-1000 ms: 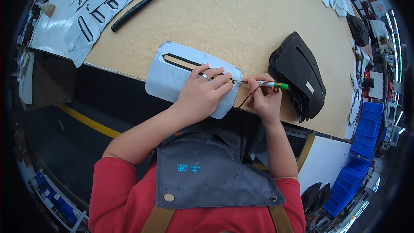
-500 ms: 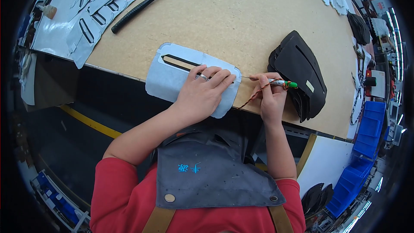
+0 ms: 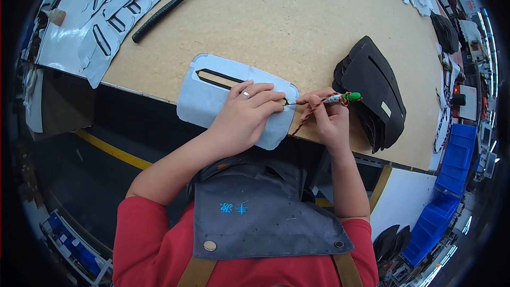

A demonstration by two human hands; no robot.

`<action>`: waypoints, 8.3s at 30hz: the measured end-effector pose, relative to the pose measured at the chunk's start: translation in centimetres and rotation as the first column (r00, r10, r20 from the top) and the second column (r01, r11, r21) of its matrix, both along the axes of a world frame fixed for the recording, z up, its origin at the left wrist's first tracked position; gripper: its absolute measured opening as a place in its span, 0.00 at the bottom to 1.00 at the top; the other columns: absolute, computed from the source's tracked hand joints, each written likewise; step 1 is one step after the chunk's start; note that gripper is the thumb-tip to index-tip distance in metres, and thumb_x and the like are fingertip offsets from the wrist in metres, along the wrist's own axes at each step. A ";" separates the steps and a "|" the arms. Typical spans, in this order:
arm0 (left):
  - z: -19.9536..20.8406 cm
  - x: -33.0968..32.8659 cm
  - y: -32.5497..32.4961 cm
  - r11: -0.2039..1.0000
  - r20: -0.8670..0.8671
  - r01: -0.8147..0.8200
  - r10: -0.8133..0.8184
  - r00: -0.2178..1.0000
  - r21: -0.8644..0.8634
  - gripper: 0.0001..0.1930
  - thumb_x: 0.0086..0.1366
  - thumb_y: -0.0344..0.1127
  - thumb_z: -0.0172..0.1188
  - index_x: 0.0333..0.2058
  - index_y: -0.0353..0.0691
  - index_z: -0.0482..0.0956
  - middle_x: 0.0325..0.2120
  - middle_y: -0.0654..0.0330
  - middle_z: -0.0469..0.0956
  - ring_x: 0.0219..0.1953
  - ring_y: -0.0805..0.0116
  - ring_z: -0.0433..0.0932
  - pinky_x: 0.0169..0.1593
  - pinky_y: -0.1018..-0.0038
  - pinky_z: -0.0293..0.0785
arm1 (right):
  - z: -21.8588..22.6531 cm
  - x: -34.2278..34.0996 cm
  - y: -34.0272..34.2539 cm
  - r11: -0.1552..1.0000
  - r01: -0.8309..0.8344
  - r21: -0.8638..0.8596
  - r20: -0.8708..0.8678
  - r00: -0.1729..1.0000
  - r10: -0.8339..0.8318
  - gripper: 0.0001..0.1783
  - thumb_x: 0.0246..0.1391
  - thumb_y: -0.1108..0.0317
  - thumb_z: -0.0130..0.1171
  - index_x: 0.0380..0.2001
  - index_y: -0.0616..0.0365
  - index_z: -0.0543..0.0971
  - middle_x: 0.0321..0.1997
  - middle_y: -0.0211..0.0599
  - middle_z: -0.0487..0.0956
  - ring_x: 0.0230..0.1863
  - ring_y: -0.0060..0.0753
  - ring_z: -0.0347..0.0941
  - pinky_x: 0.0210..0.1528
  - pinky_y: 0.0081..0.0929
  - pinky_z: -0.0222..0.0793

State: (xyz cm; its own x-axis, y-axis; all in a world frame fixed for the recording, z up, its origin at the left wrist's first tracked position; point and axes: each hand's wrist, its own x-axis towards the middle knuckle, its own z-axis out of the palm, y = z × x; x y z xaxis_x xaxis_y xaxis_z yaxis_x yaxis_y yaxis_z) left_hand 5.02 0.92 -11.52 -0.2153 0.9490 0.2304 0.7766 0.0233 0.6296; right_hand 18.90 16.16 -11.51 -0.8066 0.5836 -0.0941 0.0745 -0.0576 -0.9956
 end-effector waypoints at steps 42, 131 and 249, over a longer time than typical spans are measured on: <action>0.3 0.9 1.6 0.988 0.005 -0.129 0.129 0.992 -0.090 0.08 0.54 0.26 0.56 0.35 0.41 0.72 0.32 0.60 0.67 0.38 0.61 0.64 0.42 0.66 0.55 | 0.1 0.1 -0.4 0.999 -0.003 0.035 -0.042 0.999 0.005 0.05 0.56 0.74 0.53 0.33 0.64 0.75 0.31 0.32 0.77 0.24 0.14 0.70 0.26 0.13 0.67; -0.3 -0.6 0.3 0.997 -0.340 0.069 -0.079 0.937 -0.040 0.25 0.46 0.23 0.53 0.46 0.48 0.75 0.44 0.68 0.71 0.42 0.65 0.68 0.44 0.68 0.54 | -0.9 0.6 -3.4 0.704 0.054 0.708 -0.083 0.997 0.007 0.07 0.45 0.79 0.59 0.29 0.60 0.75 0.31 0.40 0.78 0.27 0.37 0.76 0.28 0.26 0.70; 0.1 -0.4 -1.9 0.980 -0.194 0.197 -0.197 0.961 -0.020 0.09 0.52 0.29 0.56 0.34 0.46 0.72 0.44 0.69 0.73 0.52 0.71 0.68 0.57 0.62 0.54 | 1.2 -0.5 0.6 0.955 -0.298 -0.011 0.162 0.942 0.295 0.08 0.61 0.70 0.47 0.32 0.65 0.71 0.32 0.37 0.77 0.32 0.22 0.74 0.36 0.21 0.71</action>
State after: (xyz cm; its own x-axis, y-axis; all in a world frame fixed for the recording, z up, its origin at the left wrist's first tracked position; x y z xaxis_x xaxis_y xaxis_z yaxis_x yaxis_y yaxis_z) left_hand 4.59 -0.97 -11.38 0.0250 0.9682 0.2488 0.8729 -0.1425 0.4666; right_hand 18.37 16.77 -10.30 -0.9183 0.3226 -0.2294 0.2440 0.0050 -0.9698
